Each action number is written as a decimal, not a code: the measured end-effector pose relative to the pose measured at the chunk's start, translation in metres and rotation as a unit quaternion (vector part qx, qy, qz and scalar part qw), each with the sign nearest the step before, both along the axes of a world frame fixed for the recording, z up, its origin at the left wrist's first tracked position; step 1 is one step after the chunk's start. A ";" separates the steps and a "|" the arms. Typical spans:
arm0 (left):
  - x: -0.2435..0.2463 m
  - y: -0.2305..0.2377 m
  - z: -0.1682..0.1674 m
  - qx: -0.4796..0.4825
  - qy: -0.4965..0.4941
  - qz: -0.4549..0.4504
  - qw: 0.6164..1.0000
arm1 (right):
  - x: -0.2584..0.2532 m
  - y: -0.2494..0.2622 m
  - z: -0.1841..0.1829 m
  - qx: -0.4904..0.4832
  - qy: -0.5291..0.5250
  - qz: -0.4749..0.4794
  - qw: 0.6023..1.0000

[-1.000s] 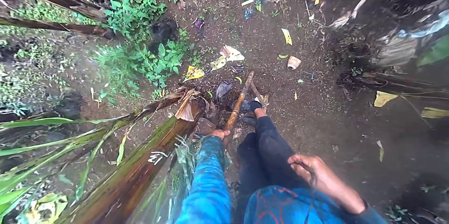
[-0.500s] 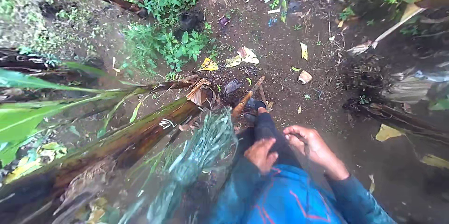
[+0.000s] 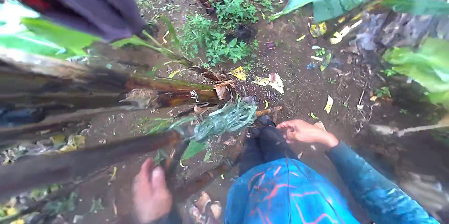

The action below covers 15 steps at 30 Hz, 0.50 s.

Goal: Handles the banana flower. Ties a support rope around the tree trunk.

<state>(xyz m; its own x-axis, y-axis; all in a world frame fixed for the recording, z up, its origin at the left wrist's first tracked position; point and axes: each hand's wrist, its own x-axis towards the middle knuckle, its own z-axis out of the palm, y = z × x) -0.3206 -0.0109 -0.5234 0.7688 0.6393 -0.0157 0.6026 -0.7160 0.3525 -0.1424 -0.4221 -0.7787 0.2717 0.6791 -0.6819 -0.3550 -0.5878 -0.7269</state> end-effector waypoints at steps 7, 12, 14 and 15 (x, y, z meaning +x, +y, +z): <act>-0.021 -0.008 -0.056 0.217 0.005 0.017 0.976 | 0.057 0.096 -0.066 -0.022 -0.099 -0.052 0.993; -0.033 -0.013 -0.077 0.277 -0.022 0.049 0.959 | 0.055 0.162 -0.140 0.017 -0.118 -0.165 0.979; -0.035 -0.010 -0.080 0.255 -0.014 0.051 0.965 | 0.042 0.176 -0.171 0.039 -0.151 -0.161 0.975; -0.035 -0.005 -0.084 0.256 -0.007 0.056 0.965 | 0.031 0.179 -0.185 0.042 -0.205 -0.130 0.969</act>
<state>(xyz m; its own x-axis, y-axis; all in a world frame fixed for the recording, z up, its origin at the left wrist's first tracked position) -0.3555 -0.0157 -0.6072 0.6923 0.6396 0.3342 0.6839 -0.7293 -0.0209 -0.1113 -0.2433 -0.9642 0.6773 0.5999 -0.4260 -0.1549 -0.4498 -0.8796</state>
